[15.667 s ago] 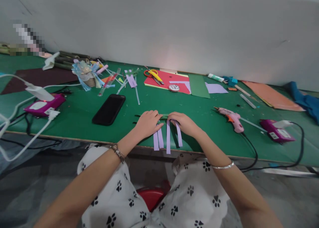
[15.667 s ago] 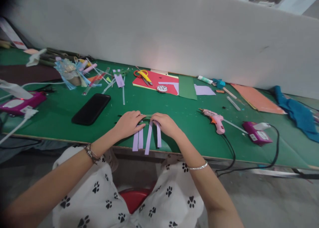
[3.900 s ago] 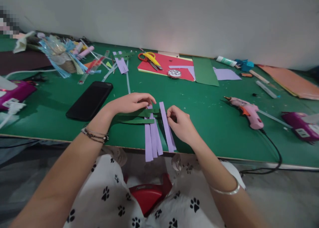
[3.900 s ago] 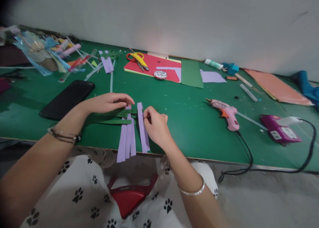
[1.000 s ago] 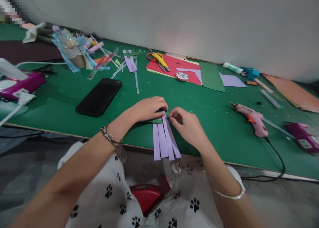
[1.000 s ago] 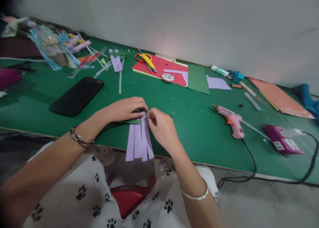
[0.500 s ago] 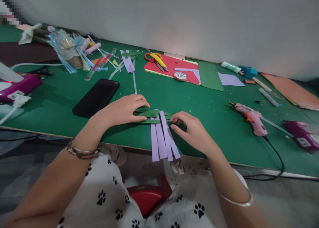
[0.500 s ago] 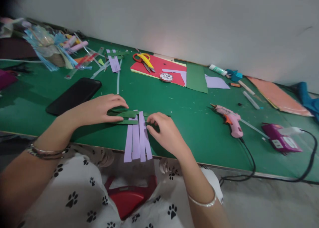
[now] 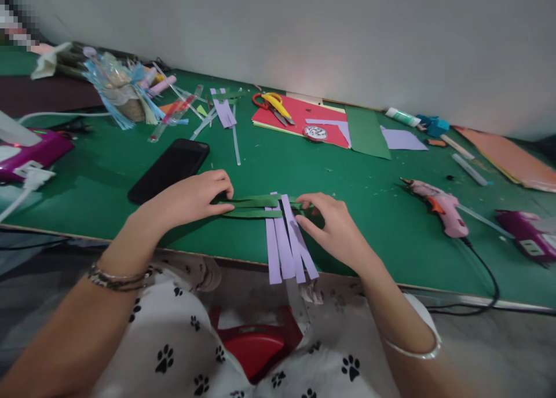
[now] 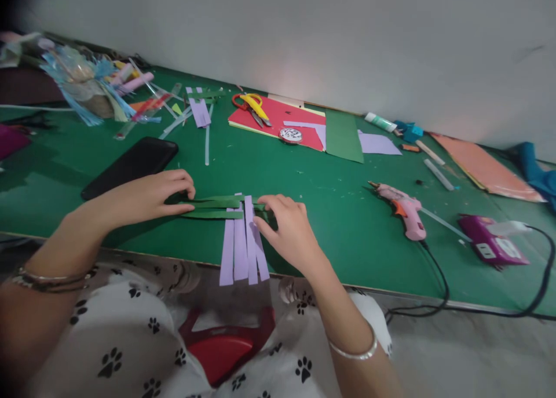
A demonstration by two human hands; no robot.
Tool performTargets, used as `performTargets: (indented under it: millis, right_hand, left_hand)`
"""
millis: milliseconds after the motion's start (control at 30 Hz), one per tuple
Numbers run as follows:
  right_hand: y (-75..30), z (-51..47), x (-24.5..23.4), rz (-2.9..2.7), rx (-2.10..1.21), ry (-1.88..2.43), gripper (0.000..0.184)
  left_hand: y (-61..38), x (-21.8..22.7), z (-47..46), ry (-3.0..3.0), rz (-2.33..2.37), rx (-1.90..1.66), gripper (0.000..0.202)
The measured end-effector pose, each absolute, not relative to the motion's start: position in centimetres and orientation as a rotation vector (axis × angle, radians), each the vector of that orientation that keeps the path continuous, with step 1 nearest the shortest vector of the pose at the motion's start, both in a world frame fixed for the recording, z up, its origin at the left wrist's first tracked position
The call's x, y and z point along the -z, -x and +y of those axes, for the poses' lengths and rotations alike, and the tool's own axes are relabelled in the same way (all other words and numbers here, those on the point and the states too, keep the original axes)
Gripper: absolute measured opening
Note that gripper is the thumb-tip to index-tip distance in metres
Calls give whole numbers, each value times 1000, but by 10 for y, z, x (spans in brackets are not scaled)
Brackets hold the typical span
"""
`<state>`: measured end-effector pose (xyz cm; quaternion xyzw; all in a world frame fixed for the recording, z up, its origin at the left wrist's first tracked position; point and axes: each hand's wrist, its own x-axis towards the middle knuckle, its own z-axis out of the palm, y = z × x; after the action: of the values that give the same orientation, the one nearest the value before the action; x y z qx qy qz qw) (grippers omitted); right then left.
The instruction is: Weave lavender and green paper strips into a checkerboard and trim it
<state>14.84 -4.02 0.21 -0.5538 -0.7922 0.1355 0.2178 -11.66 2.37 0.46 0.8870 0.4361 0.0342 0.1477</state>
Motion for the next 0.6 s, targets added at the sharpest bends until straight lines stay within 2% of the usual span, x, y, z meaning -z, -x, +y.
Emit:
performTargets:
  millis: [400,600]
  right_hand:
    - [-154,-39,-6,-2125,-423,1580,15]
    - [-155,-39,-5,-2108,-423,1591,16]
  left_hand:
    - [119,-9,31,-2318,1195,-219,31]
    - [121,-13,31,-2089,1226,-343,49]
